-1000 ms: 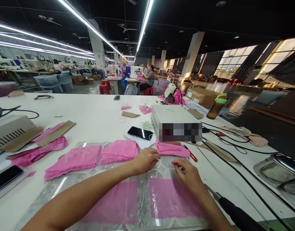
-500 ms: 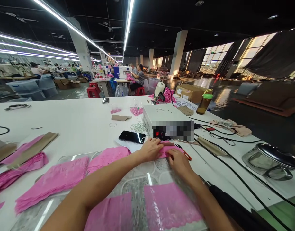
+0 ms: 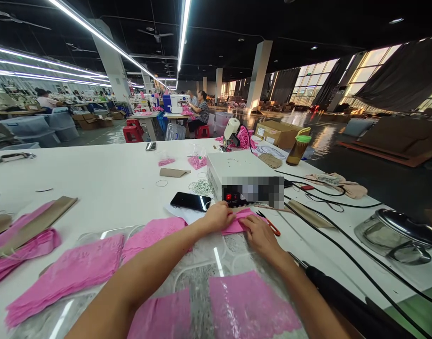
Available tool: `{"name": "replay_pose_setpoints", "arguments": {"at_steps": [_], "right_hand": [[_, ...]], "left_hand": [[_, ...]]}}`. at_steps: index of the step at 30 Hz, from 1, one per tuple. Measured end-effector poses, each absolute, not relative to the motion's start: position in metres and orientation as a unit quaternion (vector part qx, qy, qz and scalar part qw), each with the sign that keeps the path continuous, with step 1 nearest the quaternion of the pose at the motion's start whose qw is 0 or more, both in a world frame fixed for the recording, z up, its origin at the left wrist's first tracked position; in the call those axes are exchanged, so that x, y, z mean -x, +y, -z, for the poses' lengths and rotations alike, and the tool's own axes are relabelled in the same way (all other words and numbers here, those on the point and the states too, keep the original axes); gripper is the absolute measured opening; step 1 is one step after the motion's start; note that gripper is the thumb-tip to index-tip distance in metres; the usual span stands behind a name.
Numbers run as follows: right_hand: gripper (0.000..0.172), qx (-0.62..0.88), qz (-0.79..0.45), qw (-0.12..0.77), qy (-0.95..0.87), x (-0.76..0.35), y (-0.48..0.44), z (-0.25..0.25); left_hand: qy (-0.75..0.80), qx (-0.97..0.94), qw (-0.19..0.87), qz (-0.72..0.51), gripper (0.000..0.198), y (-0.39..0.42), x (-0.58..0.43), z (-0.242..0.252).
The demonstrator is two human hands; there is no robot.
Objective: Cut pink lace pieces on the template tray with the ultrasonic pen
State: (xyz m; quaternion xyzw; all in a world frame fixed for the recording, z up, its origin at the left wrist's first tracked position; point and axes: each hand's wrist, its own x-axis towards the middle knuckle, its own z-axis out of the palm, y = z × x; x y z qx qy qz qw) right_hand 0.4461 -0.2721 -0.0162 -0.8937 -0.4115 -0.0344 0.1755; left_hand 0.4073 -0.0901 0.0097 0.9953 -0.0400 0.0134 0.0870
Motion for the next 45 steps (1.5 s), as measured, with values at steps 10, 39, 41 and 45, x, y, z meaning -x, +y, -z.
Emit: {"name": "replay_pose_setpoints", "arguments": {"at_steps": [10,39,41,45], "right_hand": [[0.056,0.914,0.023,0.126,-0.384,-0.447,-0.269,0.018],[0.038,0.900,0.059,0.211,-0.377,-0.448,-0.271,0.029],[0.037,0.897,0.062,0.220,-0.378,-0.448,-0.272,0.030],[0.036,0.894,0.068,0.232,-0.377,-0.449,-0.272,0.031]], "left_hand": [[0.028,-0.998,0.054,-0.021,0.030,-0.085,-0.410,-0.005],[-0.223,-0.957,0.181,0.049,0.020,-0.055,-0.372,-0.024],[-0.221,-0.956,0.187,0.053,0.016,-0.056,-0.372,-0.023],[-0.216,-0.955,0.195,0.060,0.007,-0.059,-0.374,-0.019]]}}
